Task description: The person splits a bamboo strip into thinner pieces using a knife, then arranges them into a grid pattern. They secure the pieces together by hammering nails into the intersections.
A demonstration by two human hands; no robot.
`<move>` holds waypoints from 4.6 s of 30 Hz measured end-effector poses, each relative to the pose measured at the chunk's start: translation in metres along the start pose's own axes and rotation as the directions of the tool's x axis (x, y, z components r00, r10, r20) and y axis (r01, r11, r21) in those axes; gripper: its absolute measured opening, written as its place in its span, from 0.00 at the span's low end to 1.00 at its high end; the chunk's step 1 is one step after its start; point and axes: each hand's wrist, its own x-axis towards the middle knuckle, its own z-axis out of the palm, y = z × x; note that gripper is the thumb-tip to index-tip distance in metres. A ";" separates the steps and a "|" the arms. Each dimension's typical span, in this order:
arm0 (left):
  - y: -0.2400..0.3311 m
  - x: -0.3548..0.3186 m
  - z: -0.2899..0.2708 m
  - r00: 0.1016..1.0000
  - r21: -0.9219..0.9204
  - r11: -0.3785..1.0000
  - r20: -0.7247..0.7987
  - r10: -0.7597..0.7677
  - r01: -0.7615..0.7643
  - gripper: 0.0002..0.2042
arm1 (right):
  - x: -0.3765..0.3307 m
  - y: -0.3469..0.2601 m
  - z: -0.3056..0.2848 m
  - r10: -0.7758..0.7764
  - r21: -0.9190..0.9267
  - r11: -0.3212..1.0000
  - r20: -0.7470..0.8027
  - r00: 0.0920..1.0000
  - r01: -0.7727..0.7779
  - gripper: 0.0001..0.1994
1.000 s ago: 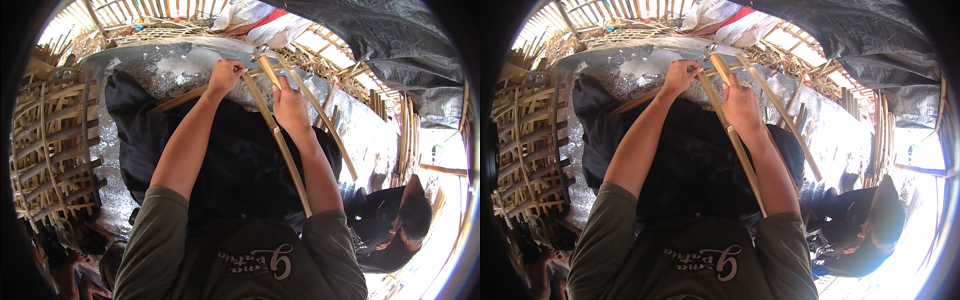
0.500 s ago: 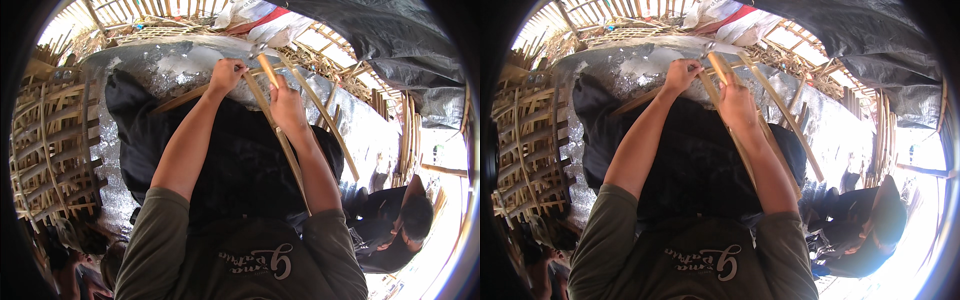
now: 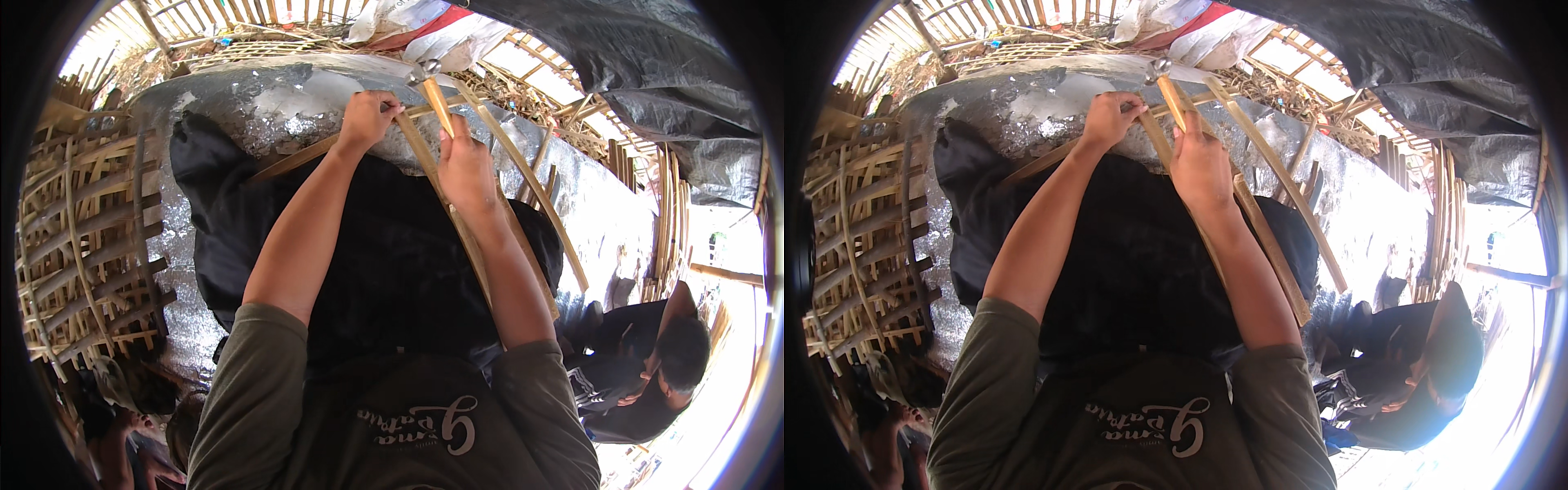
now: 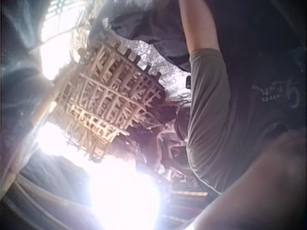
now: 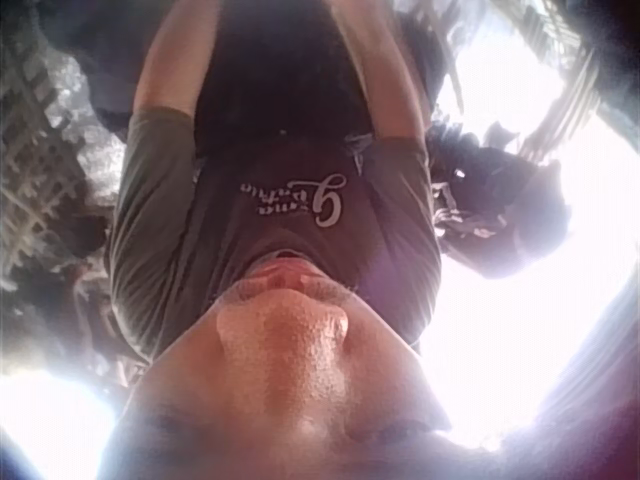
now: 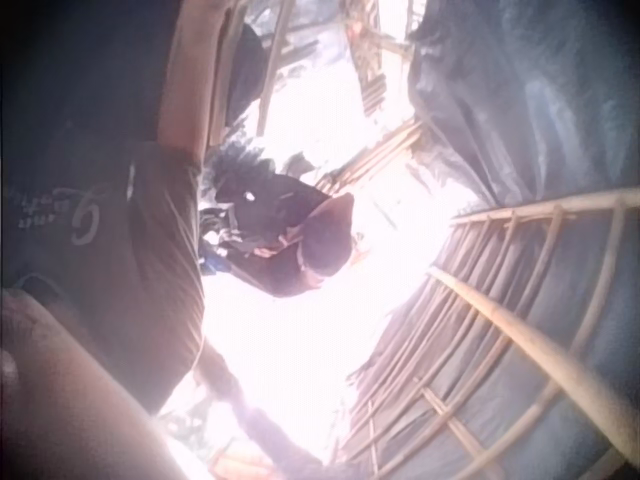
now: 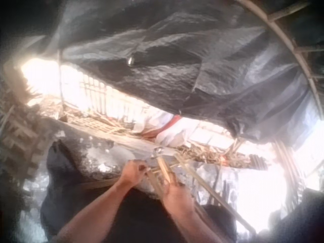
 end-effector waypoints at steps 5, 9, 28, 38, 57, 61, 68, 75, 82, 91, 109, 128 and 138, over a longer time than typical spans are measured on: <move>0.000 -0.001 0.001 0.999 0.050 0.998 0.014 -0.044 0.044 0.07 | 0.003 0.013 0.007 -0.004 -0.143 0.990 0.092 0.996 0.017 0.15; -0.010 0.001 0.004 1.000 0.058 0.998 -0.007 0.030 -0.029 0.08 | -0.003 0.001 -0.002 -0.028 -0.030 0.999 -0.049 0.998 0.026 0.15; -0.012 -0.002 0.005 1.000 0.069 0.998 -0.001 0.006 -0.006 0.07 | -0.003 0.007 0.015 -0.018 0.056 0.998 0.010 1.000 0.018 0.14; -0.012 -0.002 0.008 1.000 0.029 0.999 -0.027 -0.011 0.012 0.08 | 0.001 0.009 0.011 -0.046 0.010 0.999 0.036 0.998 0.046 0.14; -0.013 -0.004 0.012 0.999 0.060 0.997 -0.030 -0.045 0.046 0.06 | -0.022 0.013 -0.016 0.046 -0.134 0.991 0.219 0.975 -0.016 0.16; 0.000 -0.004 0.009 0.998 0.078 0.995 -0.021 -0.056 0.057 0.05 | -0.059 0.018 -0.046 0.114 -0.185 0.979 0.180 0.977 -0.080 0.28; 0.003 -0.002 0.005 0.999 0.042 0.998 0.014 -0.048 0.047 0.06 | -0.107 0.028 -0.061 0.106 -0.262 0.964 0.215 0.971 -0.047 0.35; 0.011 -0.005 0.000 0.995 0.062 0.994 0.020 -0.095 0.093 0.06 | -0.116 0.035 -0.051 0.104 -0.235 0.971 0.283 0.953 -0.036 0.30; 0.017 -0.002 -0.002 0.989 0.051 0.992 0.088 -0.120 0.116 0.06 | -0.117 0.039 -0.049 0.138 -0.275 0.960 0.309 0.941 -0.050 0.26; -0.016 0.015 0.006 0.982 -0.164 0.968 0.039 -0.187 0.191 0.10 | -0.117 0.043 -0.047 0.026 -0.210 0.977 0.298 0.954 0.039 0.22; -0.054 0.049 0.013 0.783 0.290 0.818 0.256 -0.567 0.497 0.54 | -0.113 0.049 -0.046 -0.028 -0.100 0.993 0.353 0.935 0.067 0.15; -0.015 0.072 0.011 0.794 0.558 0.798 0.369 -0.484 0.227 0.35 | -0.109 0.044 -0.047 -0.025 -0.159 0.983 0.391 0.920 0.095 0.14; -0.025 0.066 0.021 0.826 0.506 0.824 0.330 -0.457 0.254 0.22 | -0.108 0.042 -0.050 -0.006 -0.191 0.977 0.405 0.914 0.091 0.14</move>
